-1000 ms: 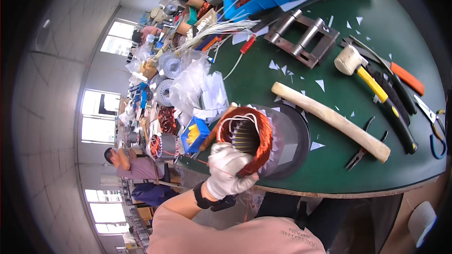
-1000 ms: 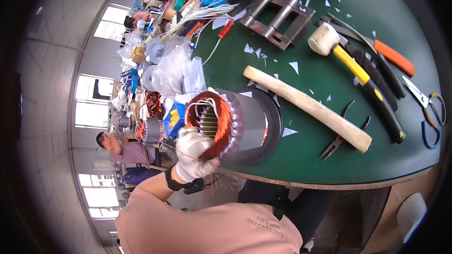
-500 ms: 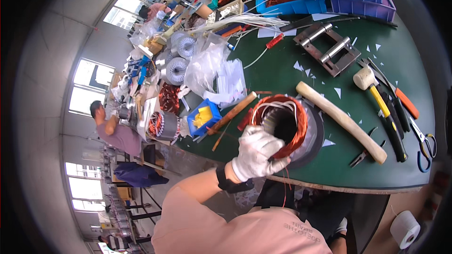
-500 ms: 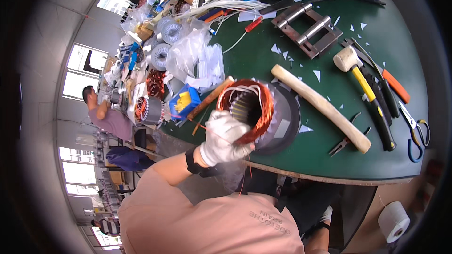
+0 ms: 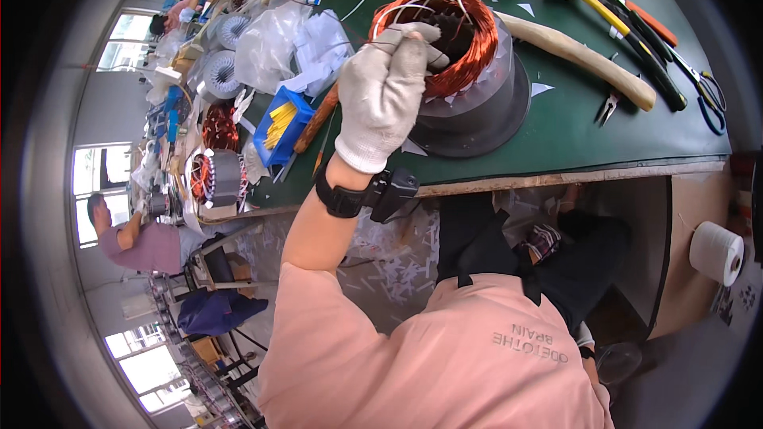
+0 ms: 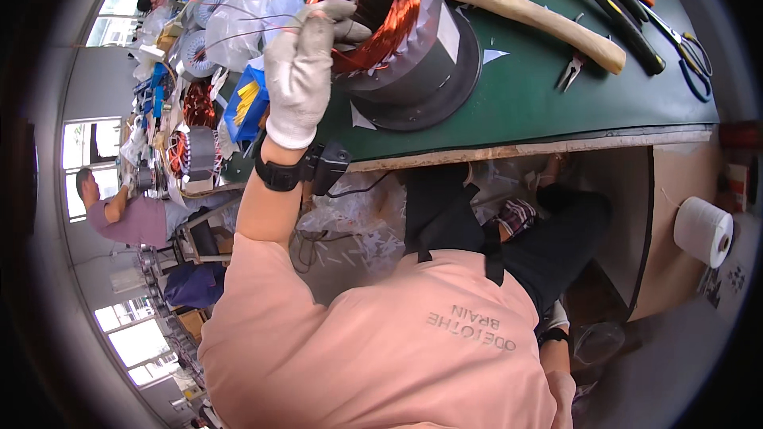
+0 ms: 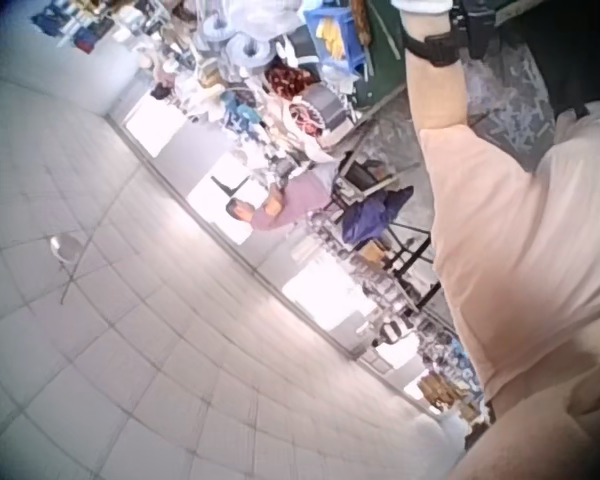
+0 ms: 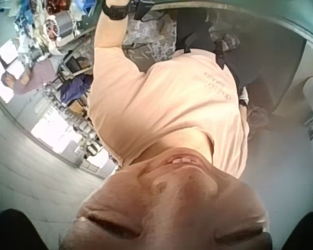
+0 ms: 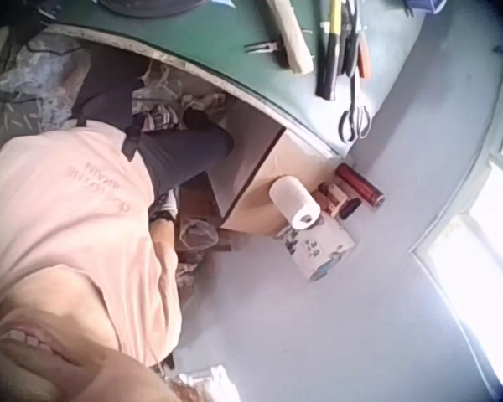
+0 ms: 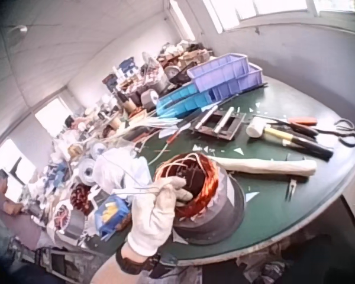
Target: Manually inserting insulation papers and shaping copper windings in a motor stator.
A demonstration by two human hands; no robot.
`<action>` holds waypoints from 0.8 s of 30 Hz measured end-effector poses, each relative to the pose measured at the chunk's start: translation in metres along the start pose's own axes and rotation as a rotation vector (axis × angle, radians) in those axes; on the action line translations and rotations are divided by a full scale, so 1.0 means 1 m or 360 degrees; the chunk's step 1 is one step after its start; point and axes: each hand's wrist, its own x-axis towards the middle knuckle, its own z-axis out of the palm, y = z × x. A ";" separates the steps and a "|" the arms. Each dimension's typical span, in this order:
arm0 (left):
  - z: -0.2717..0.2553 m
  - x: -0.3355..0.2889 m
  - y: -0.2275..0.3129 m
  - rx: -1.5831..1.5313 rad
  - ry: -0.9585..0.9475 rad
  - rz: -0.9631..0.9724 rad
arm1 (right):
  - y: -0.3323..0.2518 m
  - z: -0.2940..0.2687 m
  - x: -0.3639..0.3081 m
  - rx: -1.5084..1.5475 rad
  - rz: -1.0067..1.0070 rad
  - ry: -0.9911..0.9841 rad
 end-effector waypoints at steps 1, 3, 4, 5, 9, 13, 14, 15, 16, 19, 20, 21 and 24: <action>-0.002 -0.004 0.002 0.0019 0.0000 -0.0011 | -0.005 0.016 -0.006 0.0082 0.0097 0.0062; -0.004 -0.007 0.006 0.0253 0.0066 0.0036 | -0.006 0.029 -0.020 0.0010 0.0026 0.0062; -0.004 -0.007 0.009 0.0307 0.0015 0.0053 | -0.009 0.032 -0.025 -0.0058 -0.0058 0.0069; -0.001 -0.005 0.009 0.0337 0.0070 0.0136 | 0.000 0.019 -0.013 0.0288 0.0075 0.0054; 0.002 -0.007 0.005 0.0375 0.0082 0.0318 | 0.000 0.011 0.020 0.1461 0.0268 -0.0013; 0.009 0.000 0.017 0.0557 0.0031 0.0347 | -0.033 0.023 0.049 0.2529 0.1149 -0.0373; 0.003 -0.001 0.020 0.0637 -0.0063 0.0339 | -0.044 0.034 0.046 0.2513 0.1163 -0.0385; 0.001 0.000 0.019 0.0535 -0.0062 0.0267 | -0.057 0.052 0.040 0.1361 0.0745 -0.0378; 0.000 -0.002 0.018 0.0431 -0.0059 0.0196 | -0.068 0.067 0.033 0.0223 0.0290 -0.0328; -0.003 -0.009 0.025 -0.0059 0.0131 -0.0304 | -0.096 0.068 0.035 0.0078 0.0190 -0.0254; -0.012 -0.005 0.031 -0.0195 0.0148 -0.0399 | -0.099 0.060 0.040 0.0030 0.0200 -0.0205; -0.022 -0.006 0.037 -0.0191 0.0151 -0.0419 | -0.104 0.061 0.048 0.0001 0.0179 -0.0204; -0.018 0.002 0.028 -0.0421 0.0171 -0.0123 | -0.097 0.013 0.093 -0.0453 0.0097 -0.0433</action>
